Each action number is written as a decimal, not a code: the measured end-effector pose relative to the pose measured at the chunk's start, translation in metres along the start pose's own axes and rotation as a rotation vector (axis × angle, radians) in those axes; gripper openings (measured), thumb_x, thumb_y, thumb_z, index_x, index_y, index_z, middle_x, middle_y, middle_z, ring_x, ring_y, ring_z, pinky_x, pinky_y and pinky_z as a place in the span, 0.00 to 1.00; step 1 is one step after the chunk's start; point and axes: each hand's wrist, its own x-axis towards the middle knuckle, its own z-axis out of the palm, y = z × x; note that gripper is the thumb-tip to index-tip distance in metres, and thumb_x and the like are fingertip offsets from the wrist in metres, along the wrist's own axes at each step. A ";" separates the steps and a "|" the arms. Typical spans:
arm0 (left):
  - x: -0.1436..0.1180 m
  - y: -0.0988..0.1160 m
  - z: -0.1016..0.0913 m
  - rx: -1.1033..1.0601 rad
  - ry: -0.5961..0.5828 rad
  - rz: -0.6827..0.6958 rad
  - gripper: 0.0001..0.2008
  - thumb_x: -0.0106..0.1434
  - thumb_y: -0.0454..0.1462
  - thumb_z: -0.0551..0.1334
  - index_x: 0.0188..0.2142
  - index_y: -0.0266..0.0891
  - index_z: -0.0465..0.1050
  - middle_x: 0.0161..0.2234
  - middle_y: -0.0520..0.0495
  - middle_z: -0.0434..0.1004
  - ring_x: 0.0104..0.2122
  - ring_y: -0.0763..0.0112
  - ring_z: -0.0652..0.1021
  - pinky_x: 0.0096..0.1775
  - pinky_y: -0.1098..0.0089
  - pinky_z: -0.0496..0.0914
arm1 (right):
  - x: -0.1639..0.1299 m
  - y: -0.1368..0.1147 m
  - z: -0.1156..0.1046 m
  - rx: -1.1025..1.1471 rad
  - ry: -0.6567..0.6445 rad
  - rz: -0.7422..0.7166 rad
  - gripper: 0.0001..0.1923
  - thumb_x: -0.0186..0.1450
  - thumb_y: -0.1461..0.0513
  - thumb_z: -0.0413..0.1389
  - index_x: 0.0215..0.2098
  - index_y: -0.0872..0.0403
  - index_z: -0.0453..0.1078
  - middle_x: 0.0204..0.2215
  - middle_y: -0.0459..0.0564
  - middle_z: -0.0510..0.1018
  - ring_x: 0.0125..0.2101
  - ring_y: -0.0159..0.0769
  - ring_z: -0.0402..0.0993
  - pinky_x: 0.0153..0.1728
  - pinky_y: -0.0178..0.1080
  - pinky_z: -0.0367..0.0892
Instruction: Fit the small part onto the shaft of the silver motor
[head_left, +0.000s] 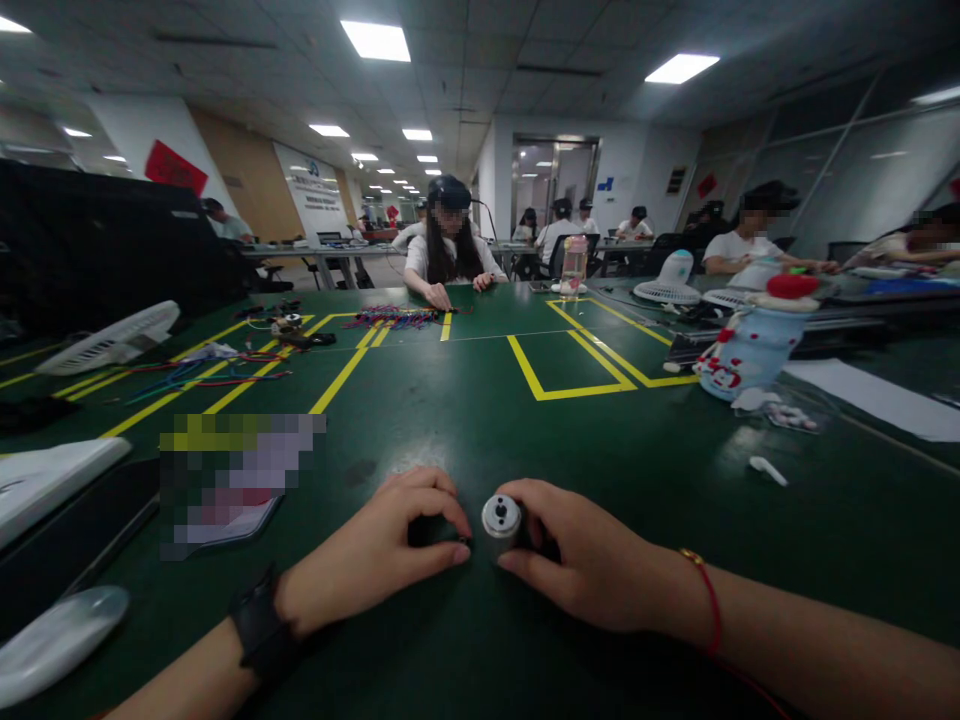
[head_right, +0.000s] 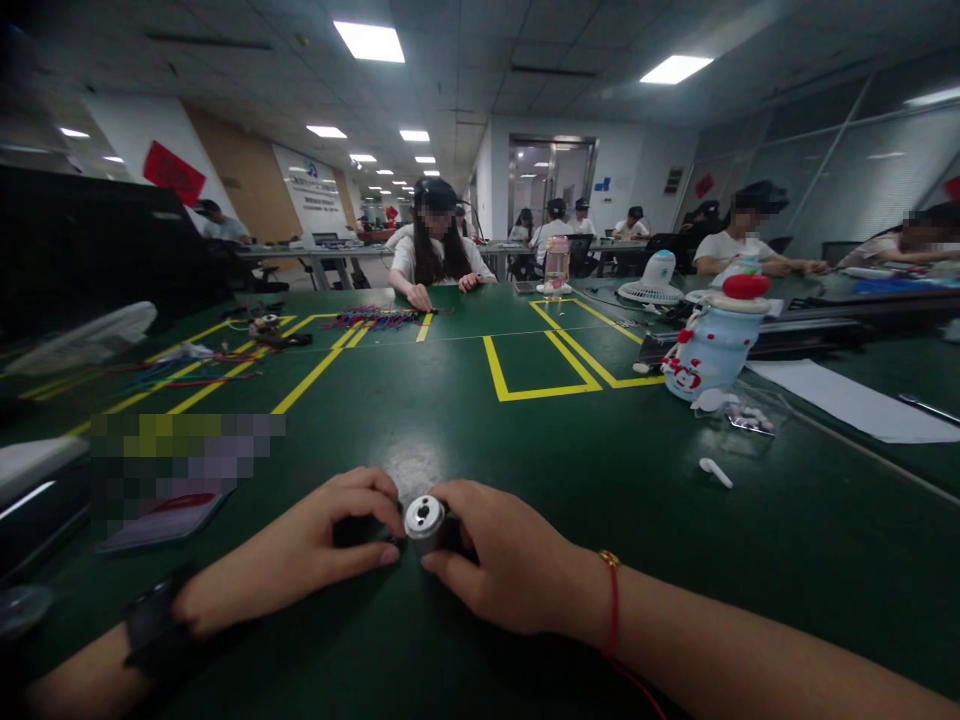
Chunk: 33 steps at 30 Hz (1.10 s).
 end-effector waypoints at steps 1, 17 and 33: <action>0.001 0.002 0.002 -0.040 0.014 0.001 0.04 0.62 0.38 0.63 0.36 0.44 0.76 0.40 0.50 0.73 0.42 0.64 0.73 0.45 0.64 0.66 | 0.000 0.000 0.000 0.000 0.003 -0.001 0.16 0.62 0.63 0.58 0.48 0.53 0.65 0.38 0.49 0.73 0.32 0.34 0.65 0.32 0.37 0.61; 0.008 0.037 0.014 -0.156 0.269 0.029 0.12 0.66 0.37 0.59 0.46 0.50 0.78 0.38 0.49 0.72 0.39 0.67 0.73 0.41 0.67 0.69 | 0.002 0.002 0.002 -0.026 0.018 -0.066 0.16 0.63 0.63 0.57 0.48 0.55 0.64 0.34 0.47 0.72 0.28 0.32 0.63 0.30 0.36 0.59; 0.005 -0.001 -0.001 -0.360 0.119 -0.274 0.12 0.66 0.42 0.56 0.44 0.42 0.75 0.37 0.48 0.78 0.37 0.64 0.76 0.39 0.65 0.69 | 0.000 0.001 0.001 -0.003 0.027 -0.058 0.20 0.62 0.63 0.59 0.52 0.55 0.64 0.39 0.50 0.74 0.31 0.33 0.66 0.34 0.37 0.63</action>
